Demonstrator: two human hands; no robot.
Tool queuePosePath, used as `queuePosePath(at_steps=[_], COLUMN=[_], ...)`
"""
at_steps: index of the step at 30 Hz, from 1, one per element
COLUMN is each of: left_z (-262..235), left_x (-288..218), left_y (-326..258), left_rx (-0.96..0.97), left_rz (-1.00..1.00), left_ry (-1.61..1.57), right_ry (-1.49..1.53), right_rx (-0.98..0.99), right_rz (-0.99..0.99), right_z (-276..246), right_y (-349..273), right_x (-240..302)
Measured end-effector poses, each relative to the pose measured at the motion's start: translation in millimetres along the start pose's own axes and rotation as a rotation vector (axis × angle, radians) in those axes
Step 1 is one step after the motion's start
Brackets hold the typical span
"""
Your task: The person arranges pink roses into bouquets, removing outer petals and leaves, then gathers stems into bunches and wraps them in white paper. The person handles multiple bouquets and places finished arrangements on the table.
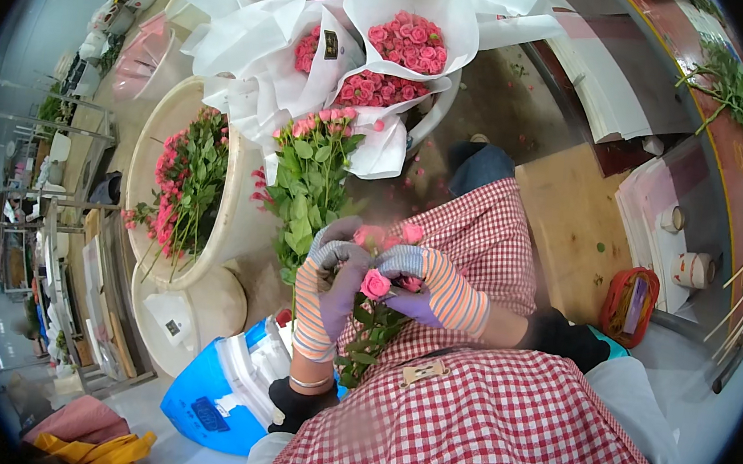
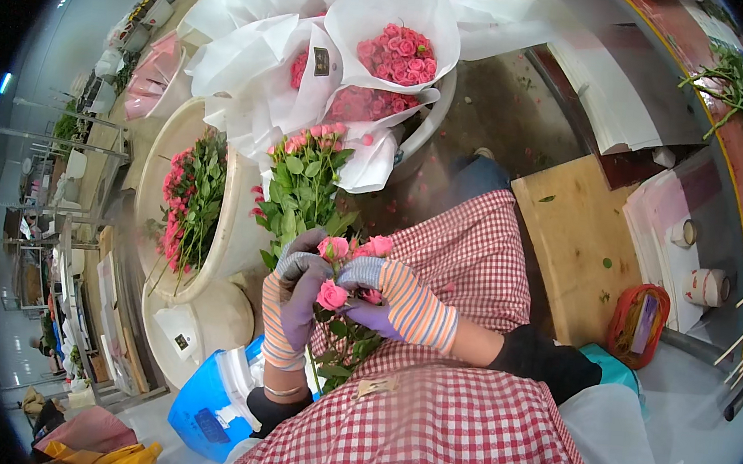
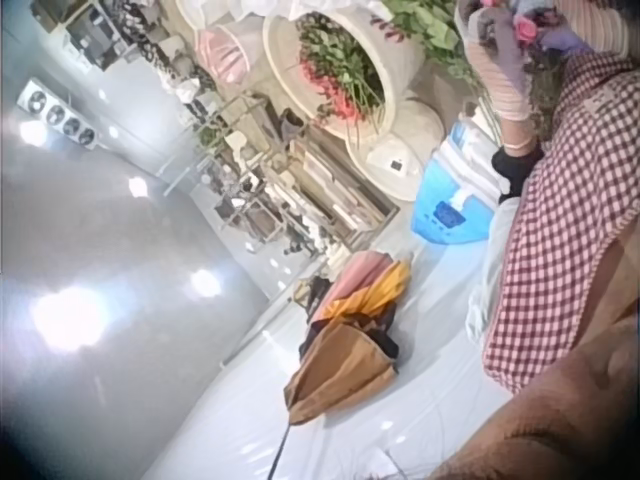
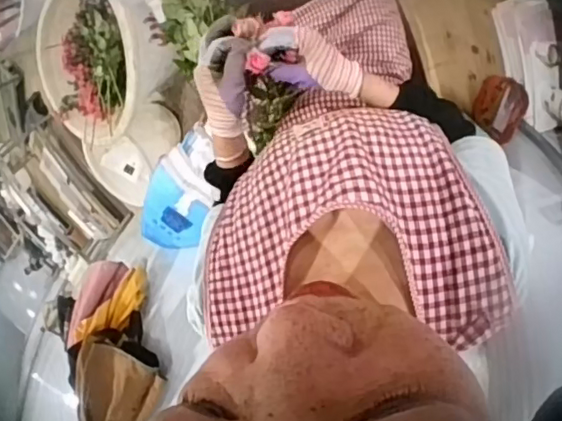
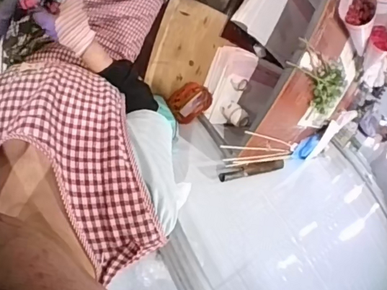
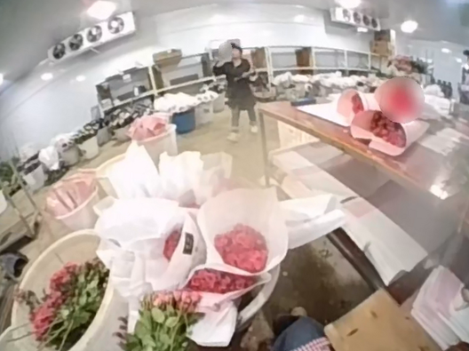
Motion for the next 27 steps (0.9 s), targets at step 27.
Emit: queuePosePath(at_steps=[27], left_z=[10], left_x=[-34], left_y=[-7], left_rx=[0.201], left_rz=[0.274], left_ry=[0.577], right_ry=[-0.550], right_rx=[-0.002], right_rz=[-0.044], right_z=[-1], right_y=[0], right_x=[11])
Point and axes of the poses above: each hand's wrist, its own y-axis towards the middle knuckle, its own z-axis out of the palm, x = y × z, the point moved 6 cm from there along y, towards the middle knuckle, and after that the axes turned 5 degrees about z, right-handed, at the moved point
